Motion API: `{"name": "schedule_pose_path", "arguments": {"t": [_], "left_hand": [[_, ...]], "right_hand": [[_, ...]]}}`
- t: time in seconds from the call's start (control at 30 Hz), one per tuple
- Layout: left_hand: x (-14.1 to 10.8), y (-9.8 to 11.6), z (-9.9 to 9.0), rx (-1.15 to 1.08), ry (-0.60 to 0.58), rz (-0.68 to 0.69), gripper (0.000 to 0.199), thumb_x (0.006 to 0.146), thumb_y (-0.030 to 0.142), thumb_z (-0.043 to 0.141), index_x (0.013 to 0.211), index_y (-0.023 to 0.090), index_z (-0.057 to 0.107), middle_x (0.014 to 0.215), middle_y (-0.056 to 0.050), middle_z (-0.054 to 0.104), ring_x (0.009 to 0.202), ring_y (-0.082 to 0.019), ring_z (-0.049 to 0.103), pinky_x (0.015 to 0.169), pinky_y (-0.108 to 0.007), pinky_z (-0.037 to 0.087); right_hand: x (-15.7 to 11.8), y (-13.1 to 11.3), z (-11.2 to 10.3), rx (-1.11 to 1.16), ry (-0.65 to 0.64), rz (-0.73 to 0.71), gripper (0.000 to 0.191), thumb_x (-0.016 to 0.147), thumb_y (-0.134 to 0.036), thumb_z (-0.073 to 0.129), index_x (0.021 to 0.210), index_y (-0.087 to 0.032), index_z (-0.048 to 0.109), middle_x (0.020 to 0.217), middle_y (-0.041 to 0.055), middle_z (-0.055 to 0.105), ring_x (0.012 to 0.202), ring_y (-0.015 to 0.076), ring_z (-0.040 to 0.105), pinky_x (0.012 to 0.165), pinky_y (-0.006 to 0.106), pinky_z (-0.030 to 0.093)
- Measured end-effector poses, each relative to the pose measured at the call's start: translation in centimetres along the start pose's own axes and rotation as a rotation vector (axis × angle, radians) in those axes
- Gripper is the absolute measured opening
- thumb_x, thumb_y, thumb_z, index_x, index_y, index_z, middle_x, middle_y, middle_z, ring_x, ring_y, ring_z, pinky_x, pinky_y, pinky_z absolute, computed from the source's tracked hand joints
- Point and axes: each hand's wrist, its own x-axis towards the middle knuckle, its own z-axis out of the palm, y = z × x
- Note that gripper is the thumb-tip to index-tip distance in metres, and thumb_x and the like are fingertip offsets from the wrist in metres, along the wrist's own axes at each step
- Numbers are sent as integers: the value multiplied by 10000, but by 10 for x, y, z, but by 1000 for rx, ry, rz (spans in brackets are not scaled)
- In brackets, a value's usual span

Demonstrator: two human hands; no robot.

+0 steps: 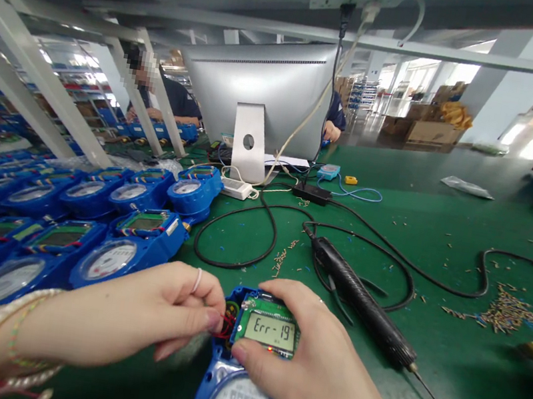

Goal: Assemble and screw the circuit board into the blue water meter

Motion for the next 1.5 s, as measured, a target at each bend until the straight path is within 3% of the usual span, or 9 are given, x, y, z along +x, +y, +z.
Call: {"name": "schedule_pose_path", "arguments": {"t": [0.5,0.6,0.8,0.93,1.07,1.2,1.3,1.4,1.5], "left_hand": [[12,-28,14,-363,102,159,274,821,334,539,639,163,425,528,68,384,493,-78,294,476,-235,199],[5,-28,9,-176,137,170,282,868,364,535,679,160,485,597,44,468,563,-94,397,528,-225,282],[-12,-12,-1,315,533,414,146,871,358,604,1001,309,649,901,34,599,849,-138,550,776,-247,410],[7,-10,10,184,322,513,426,781,324,742,1171,395,585,1244,69,544,1178,-156,468,1029,-258,334],[29,-21,20,-117,166,495,525,736,300,792,1204,403,577,1308,75,531,1242,-167,444,1080,-265,307],[35,-29,25,-222,172,450,471,751,327,778,1187,356,601,1275,34,562,1196,-197,495,1065,-315,341],[33,-28,27,-222,184,413,464,756,314,768,1184,303,590,1266,4,562,1170,-209,518,1038,-333,381],[32,-26,28,-241,163,371,478,752,314,764,1186,273,569,1277,-16,546,1162,-218,525,1020,-341,410],[31,-26,28,-215,161,342,487,755,336,757,1195,268,558,1280,-28,538,1156,-230,529,1020,-361,417]], "right_hand": [[2,-2,-1,17,1,-20,426,718,-306,675,1128,-277,565,1099,-20,590,994,193,561,885,307,472],[-1,-2,-2,24,3,-26,411,711,-285,679,1110,-272,577,1080,-21,595,981,189,562,881,308,466],[-2,-1,-2,11,-1,-54,448,719,-275,719,1138,-284,562,1138,-30,578,1055,190,537,953,332,433],[-1,3,-2,34,2,-146,466,770,-347,727,1191,-272,543,1208,3,556,1120,206,512,1001,353,408],[-4,5,-3,39,3,-96,582,766,-436,739,1259,-273,475,1259,21,521,1153,220,492,1006,380,406],[-8,-1,-5,97,-5,66,639,686,-266,779,1216,-252,421,1109,22,578,970,214,572,828,361,484],[-9,0,-8,141,-11,67,696,640,-242,807,1218,-259,419,1138,26,567,1025,228,556,897,384,461],[-11,14,-11,390,-67,-47,771,698,-432,796,1325,-288,371,1351,47,434,1264,245,398,1065,410,356],[-16,33,-12,782,-17,-83,515,905,-598,490,1334,-327,408,1456,14,320,1357,197,271,1135,394,258]]}}
